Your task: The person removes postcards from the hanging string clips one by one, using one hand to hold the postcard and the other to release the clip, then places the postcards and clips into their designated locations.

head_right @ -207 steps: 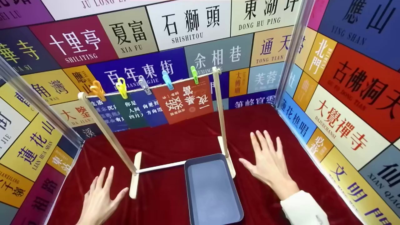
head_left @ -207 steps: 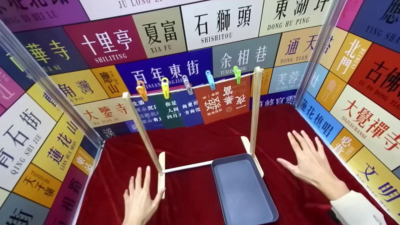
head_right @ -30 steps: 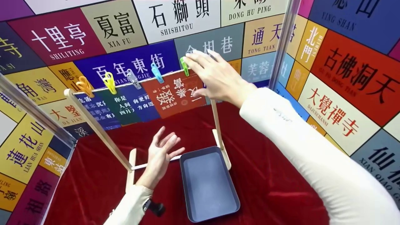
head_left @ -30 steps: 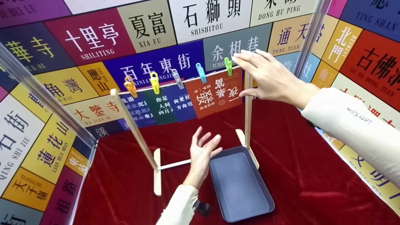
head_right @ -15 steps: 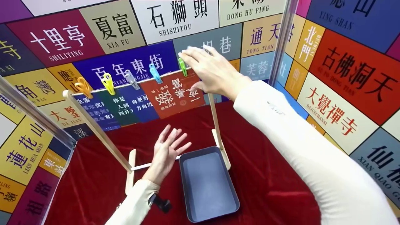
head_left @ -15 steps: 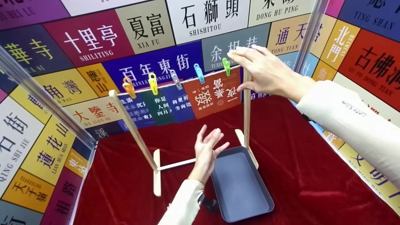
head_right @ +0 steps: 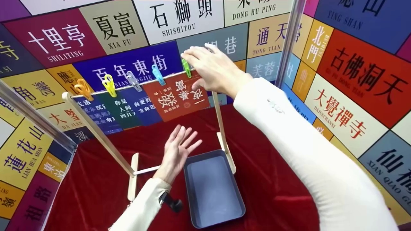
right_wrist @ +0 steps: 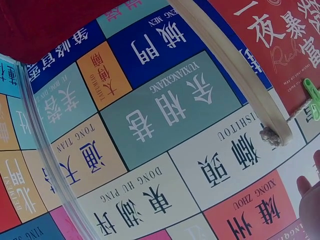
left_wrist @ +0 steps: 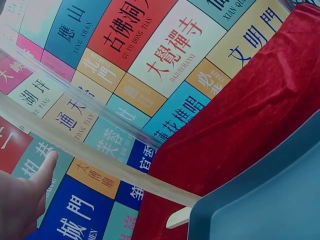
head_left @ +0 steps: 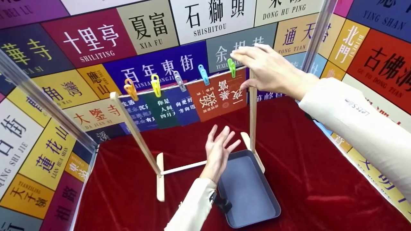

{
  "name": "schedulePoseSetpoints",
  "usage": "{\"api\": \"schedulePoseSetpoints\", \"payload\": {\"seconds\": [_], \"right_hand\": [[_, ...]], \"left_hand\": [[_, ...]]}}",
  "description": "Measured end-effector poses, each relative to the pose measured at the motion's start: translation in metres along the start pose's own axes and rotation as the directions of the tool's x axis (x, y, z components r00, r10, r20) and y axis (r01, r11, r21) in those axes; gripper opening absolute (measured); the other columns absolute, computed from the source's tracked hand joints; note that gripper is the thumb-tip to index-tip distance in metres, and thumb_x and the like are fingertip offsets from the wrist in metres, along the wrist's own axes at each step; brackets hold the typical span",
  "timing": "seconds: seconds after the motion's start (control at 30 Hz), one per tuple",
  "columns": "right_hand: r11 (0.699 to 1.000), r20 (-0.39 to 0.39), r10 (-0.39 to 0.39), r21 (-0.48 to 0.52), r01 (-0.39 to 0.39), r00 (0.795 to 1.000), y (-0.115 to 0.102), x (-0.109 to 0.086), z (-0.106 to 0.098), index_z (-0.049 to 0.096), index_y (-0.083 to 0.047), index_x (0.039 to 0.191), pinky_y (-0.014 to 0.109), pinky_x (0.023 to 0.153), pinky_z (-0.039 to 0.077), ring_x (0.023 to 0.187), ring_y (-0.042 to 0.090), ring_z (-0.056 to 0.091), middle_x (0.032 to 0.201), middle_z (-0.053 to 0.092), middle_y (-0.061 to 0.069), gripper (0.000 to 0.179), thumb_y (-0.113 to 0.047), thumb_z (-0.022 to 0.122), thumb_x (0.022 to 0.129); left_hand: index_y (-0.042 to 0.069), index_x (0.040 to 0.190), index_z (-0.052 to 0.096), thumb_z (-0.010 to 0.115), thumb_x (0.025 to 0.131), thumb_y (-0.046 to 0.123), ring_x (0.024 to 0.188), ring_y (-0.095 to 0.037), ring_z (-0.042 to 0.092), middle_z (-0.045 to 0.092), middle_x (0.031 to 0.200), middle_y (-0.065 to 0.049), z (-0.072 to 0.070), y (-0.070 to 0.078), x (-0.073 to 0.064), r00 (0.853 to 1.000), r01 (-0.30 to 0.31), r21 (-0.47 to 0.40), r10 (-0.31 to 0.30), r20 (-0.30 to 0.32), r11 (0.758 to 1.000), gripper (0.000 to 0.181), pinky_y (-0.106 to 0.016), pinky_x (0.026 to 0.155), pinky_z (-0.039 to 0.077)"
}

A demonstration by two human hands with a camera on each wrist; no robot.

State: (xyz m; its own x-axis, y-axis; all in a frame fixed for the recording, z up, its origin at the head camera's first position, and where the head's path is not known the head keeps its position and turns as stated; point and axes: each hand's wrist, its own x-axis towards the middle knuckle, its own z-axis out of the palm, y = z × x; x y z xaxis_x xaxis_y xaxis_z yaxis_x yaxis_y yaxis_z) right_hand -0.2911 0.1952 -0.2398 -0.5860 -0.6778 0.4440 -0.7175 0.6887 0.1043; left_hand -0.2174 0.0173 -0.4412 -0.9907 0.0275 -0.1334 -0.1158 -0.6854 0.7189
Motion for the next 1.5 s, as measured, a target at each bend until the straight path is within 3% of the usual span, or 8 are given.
{"api": "schedulePoseSetpoints", "payload": {"seconds": [0.5, 0.73, 1.07, 1.3, 1.5], "right_hand": [[0.988, 0.142, 0.142, 0.043, -0.15, 0.98, -0.002, 0.013, -0.006, 0.037, -0.004, 0.152, 0.055, 0.128, 0.022, 0.144, 0.037, 0.039, 0.156, 0.042, 0.017, 0.085, -0.033, 0.079, 0.084], [0.978, 0.168, 0.178, 0.075, -0.192, 0.97, -0.004, 0.019, -0.009, 0.033, -0.005, 0.154, 0.056, 0.128, 0.021, 0.146, 0.037, 0.037, 0.158, 0.038, 0.017, 0.087, -0.032, 0.078, 0.085], [0.954, 0.213, 0.232, 0.141, -0.265, 0.949, -0.008, 0.029, -0.01, 0.032, -0.007, 0.155, 0.055, 0.129, 0.017, 0.148, 0.037, 0.034, 0.159, 0.038, 0.017, 0.082, -0.028, 0.075, 0.089], [0.941, 0.245, 0.258, 0.155, -0.301, 0.934, -0.009, 0.033, -0.01, 0.038, -0.005, 0.152, 0.055, 0.129, 0.017, 0.149, 0.037, 0.033, 0.158, 0.04, 0.016, 0.076, -0.028, 0.074, 0.089], [0.921, 0.262, 0.288, 0.187, -0.342, 0.921, -0.009, 0.032, -0.008, 0.04, -0.005, 0.151, 0.057, 0.128, 0.018, 0.147, 0.036, 0.036, 0.157, 0.041, 0.016, 0.073, -0.026, 0.074, 0.09]], "left_hand": [[0.006, 0.156, 0.017, 0.055, 0.101, 0.01, 0.14, -0.045, 0.045, 0.036, 0.156, -0.025, 0.009, -0.01, 0.016, 1.0, 0.029, -0.082, -0.028, 0.014, 0.996, 0.067, -0.054, 0.112, 0.048], [0.004, 0.157, 0.018, 0.056, 0.101, 0.011, 0.142, -0.043, 0.043, 0.034, 0.157, -0.025, 0.016, -0.008, 0.025, 1.0, 0.023, -0.086, -0.021, 0.02, 0.996, 0.068, -0.053, 0.116, 0.045], [0.001, 0.153, 0.03, 0.06, 0.098, 0.006, 0.142, -0.042, 0.043, 0.041, 0.153, -0.026, 0.03, -0.013, 0.036, 1.0, 0.017, -0.089, -0.018, -0.005, 0.996, 0.063, -0.047, 0.118, 0.044], [-0.002, 0.152, 0.032, 0.06, 0.098, 0.005, 0.141, -0.04, 0.046, 0.043, 0.152, -0.026, 0.037, -0.014, 0.045, 1.0, 0.021, -0.101, -0.022, -0.009, 0.995, 0.061, -0.043, 0.117, 0.046], [-0.007, 0.147, 0.032, 0.06, 0.098, 0.002, 0.139, -0.039, 0.049, 0.048, 0.146, -0.027, 0.041, -0.014, 0.049, 1.0, -0.011, -0.083, 0.012, 0.012, 0.996, 0.057, -0.041, 0.115, 0.048]]}}
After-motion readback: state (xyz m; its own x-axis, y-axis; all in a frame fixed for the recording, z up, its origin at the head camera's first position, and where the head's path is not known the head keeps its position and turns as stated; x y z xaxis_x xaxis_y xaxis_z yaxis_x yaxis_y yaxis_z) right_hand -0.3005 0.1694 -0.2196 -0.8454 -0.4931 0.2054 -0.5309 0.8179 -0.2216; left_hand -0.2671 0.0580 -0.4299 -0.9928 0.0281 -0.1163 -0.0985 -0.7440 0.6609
